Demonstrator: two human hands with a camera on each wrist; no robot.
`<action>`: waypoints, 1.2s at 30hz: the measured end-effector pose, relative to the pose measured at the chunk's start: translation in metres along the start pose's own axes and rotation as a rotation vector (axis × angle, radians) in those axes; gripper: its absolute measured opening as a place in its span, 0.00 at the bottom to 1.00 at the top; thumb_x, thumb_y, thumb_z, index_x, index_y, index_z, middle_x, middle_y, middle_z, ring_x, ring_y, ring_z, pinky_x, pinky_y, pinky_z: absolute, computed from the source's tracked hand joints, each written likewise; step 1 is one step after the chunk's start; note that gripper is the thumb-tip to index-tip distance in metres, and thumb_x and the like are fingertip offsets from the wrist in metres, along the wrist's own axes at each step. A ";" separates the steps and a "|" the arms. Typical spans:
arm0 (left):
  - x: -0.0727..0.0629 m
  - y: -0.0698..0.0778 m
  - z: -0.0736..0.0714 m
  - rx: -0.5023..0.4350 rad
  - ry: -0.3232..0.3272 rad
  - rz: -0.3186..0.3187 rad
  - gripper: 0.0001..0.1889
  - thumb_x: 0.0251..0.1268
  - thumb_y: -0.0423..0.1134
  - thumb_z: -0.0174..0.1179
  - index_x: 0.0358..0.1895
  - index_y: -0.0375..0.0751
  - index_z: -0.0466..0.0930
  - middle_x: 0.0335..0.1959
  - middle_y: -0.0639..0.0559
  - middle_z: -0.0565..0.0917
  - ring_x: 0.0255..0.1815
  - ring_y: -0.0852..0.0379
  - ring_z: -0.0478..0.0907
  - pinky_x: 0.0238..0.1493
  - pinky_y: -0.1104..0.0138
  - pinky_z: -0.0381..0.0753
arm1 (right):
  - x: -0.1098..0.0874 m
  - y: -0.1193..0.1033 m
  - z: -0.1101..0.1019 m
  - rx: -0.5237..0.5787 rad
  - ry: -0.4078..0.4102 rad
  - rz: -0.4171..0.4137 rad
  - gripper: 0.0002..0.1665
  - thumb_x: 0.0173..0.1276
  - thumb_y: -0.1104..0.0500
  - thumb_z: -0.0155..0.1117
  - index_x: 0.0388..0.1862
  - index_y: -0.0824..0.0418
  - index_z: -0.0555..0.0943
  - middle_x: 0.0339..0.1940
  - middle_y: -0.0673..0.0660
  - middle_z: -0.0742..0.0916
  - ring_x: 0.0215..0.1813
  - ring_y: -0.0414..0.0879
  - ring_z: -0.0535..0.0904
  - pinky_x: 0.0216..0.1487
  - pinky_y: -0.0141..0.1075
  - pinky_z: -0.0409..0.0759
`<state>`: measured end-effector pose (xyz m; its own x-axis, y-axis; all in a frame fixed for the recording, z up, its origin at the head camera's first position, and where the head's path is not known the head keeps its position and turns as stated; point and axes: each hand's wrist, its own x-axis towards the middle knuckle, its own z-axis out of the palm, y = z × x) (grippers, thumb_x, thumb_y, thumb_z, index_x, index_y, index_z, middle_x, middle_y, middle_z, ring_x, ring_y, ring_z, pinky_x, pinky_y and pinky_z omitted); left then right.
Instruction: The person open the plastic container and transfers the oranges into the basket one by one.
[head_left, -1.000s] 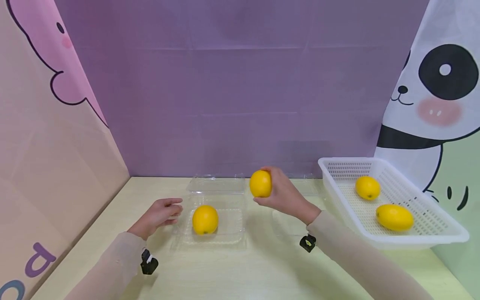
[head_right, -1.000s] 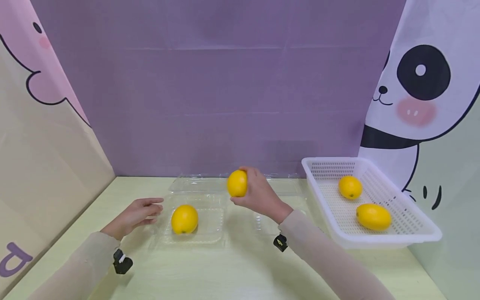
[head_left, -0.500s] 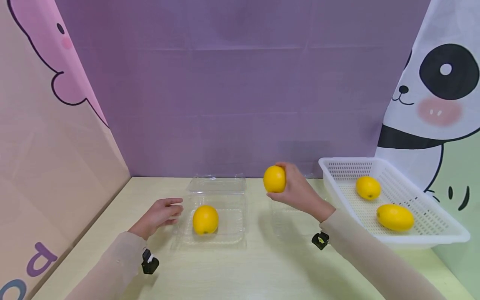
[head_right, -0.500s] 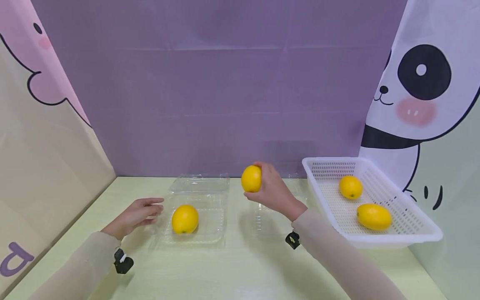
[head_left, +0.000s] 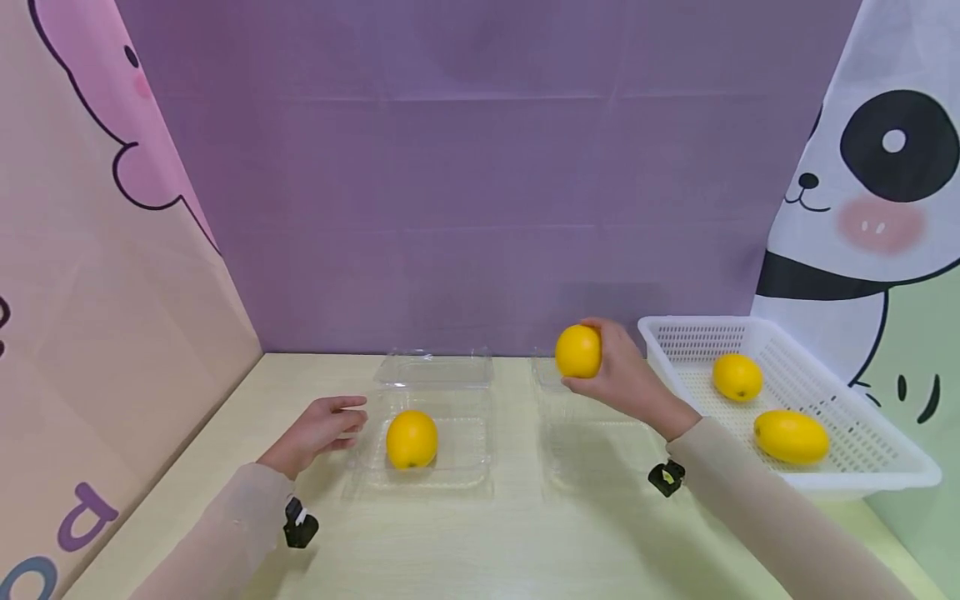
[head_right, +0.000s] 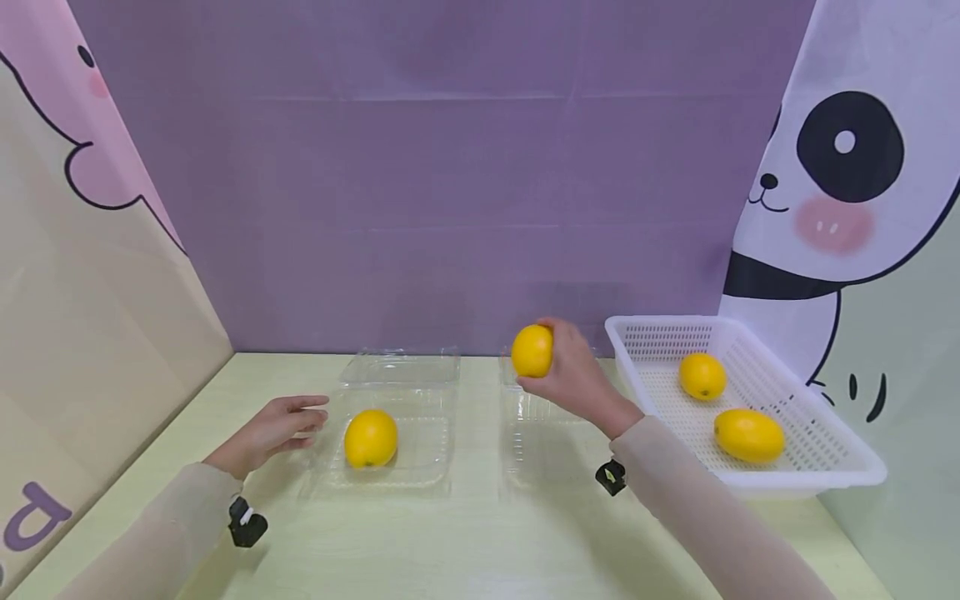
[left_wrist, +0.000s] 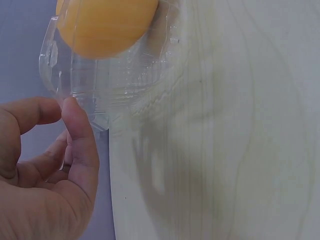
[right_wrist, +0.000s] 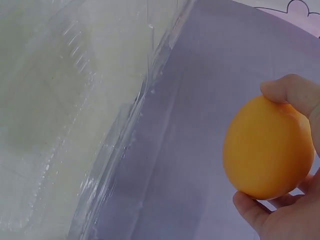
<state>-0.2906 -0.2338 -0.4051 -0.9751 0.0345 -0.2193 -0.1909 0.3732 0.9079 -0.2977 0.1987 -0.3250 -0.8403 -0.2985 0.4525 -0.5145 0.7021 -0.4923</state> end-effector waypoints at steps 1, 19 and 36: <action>0.000 0.000 0.000 -0.001 0.000 0.000 0.29 0.75 0.38 0.54 0.73 0.28 0.62 0.66 0.30 0.71 0.59 0.38 0.73 0.50 0.62 0.84 | 0.000 0.001 -0.001 -0.001 0.004 -0.001 0.50 0.52 0.59 0.80 0.69 0.72 0.64 0.63 0.70 0.72 0.59 0.62 0.71 0.60 0.57 0.75; 0.000 -0.001 0.000 0.002 0.000 0.008 0.29 0.75 0.38 0.54 0.74 0.28 0.61 0.66 0.30 0.71 0.60 0.38 0.73 0.51 0.60 0.84 | -0.002 0.019 -0.029 0.001 -0.011 0.064 0.50 0.55 0.58 0.79 0.70 0.72 0.61 0.63 0.71 0.72 0.54 0.63 0.74 0.53 0.57 0.80; 0.001 0.000 0.000 0.012 0.002 0.006 0.29 0.75 0.38 0.54 0.74 0.29 0.62 0.66 0.30 0.71 0.60 0.37 0.73 0.51 0.60 0.84 | -0.004 0.040 -0.057 -0.010 -0.040 0.079 0.50 0.58 0.60 0.76 0.70 0.75 0.59 0.61 0.73 0.71 0.52 0.64 0.73 0.53 0.58 0.78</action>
<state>-0.2915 -0.2335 -0.4058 -0.9763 0.0351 -0.2136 -0.1842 0.3840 0.9048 -0.3051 0.2644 -0.3041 -0.8844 -0.2674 0.3825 -0.4449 0.7305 -0.5181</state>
